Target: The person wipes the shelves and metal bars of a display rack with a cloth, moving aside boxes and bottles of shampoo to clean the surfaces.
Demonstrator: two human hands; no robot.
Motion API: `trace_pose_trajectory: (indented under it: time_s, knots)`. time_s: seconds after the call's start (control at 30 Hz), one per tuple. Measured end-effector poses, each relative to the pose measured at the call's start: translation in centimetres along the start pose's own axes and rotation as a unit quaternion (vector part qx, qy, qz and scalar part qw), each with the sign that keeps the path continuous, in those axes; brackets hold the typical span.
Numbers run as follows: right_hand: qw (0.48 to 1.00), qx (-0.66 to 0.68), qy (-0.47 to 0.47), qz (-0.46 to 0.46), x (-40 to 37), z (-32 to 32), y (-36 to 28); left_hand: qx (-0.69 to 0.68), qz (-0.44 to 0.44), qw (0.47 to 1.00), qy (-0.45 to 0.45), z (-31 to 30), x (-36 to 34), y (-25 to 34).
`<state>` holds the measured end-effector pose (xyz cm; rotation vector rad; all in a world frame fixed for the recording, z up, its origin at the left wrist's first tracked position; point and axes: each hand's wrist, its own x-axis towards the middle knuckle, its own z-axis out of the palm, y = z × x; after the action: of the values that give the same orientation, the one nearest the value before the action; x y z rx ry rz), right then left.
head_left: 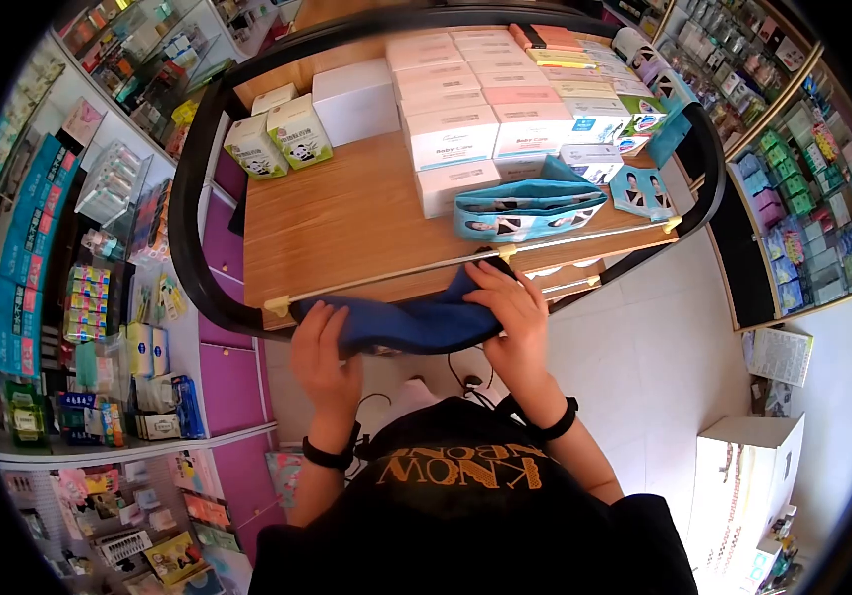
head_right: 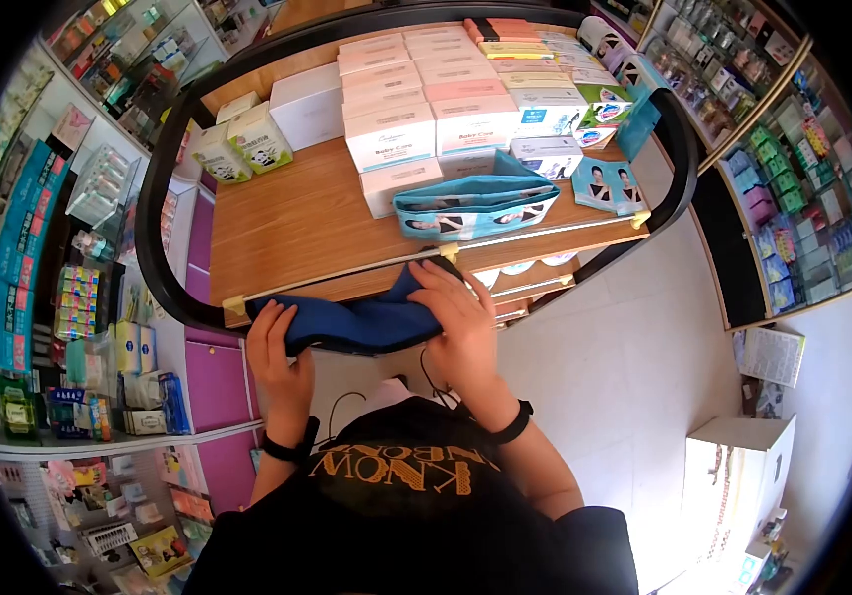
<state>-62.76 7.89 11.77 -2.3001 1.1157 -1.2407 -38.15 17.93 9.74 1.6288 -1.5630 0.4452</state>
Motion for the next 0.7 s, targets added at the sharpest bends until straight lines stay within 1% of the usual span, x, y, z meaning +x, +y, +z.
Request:
trace_pose_trajectory:
  time_s: [0.07,0.13,0.17,0.2,0.23,0.27,0.3,0.33,0.4,0.53,0.6,0.7]
  knots:
    - [1.0,-0.01,0.011,-0.005,-0.7,-0.6,0.8,-0.018,0.012,1.0,-0.009,0.7,0.5,0.8]
    - [0.999,-0.035,0.005,-0.018,-1.2,-1.3,1.2,-0.051,0.042,0.997,-0.041,1.8,1.0,2.1]
    - [0.999,-0.037,0.005,-0.02,-1.5,-1.6,1.4,-0.07,0.047,0.996,-0.029,2.6,1.2,2.9]
    - [0.999,-0.043,0.02,-0.002,-1.8,-1.7,1.7,-0.071,0.045,0.996,-0.027,3.2,1.4,3.7]
    - [0.998,-0.048,0.035,0.015,-2.0,-2.0,2.0,-0.086,0.06,0.993,-0.052,3.6,1.7,4.5]
    - [0.998,-0.05,0.033,0.012,-2.1,-2.3,2.6,-0.101,0.074,0.989,-0.077,4.1,2.0,5.1]
    - [0.995,-0.063,0.061,0.049,-2.1,-2.9,3.2,-0.117,0.092,0.986,-0.074,5.0,2.0,5.5]
    - [0.989,-0.077,0.089,0.085,-2.1,-3.6,3.8,-0.118,0.088,0.987,-0.071,5.7,2.2,5.9]
    - [0.986,-0.083,0.107,0.097,-1.9,-4.9,5.0,-0.133,0.12,0.981,-0.068,6.6,2.4,6.6]
    - [0.988,-0.07,0.102,0.097,-1.4,-5.8,5.5,-0.13,0.127,0.981,-0.074,6.5,2.8,7.0]
    - [0.989,-0.056,0.096,0.095,-1.3,-5.4,5.1,-0.117,0.125,0.982,-0.075,6.2,2.6,6.5]
    - [0.988,-0.04,0.118,0.087,-1.3,-3.8,4.3,-0.092,0.115,0.986,-0.078,5.2,2.1,5.3]
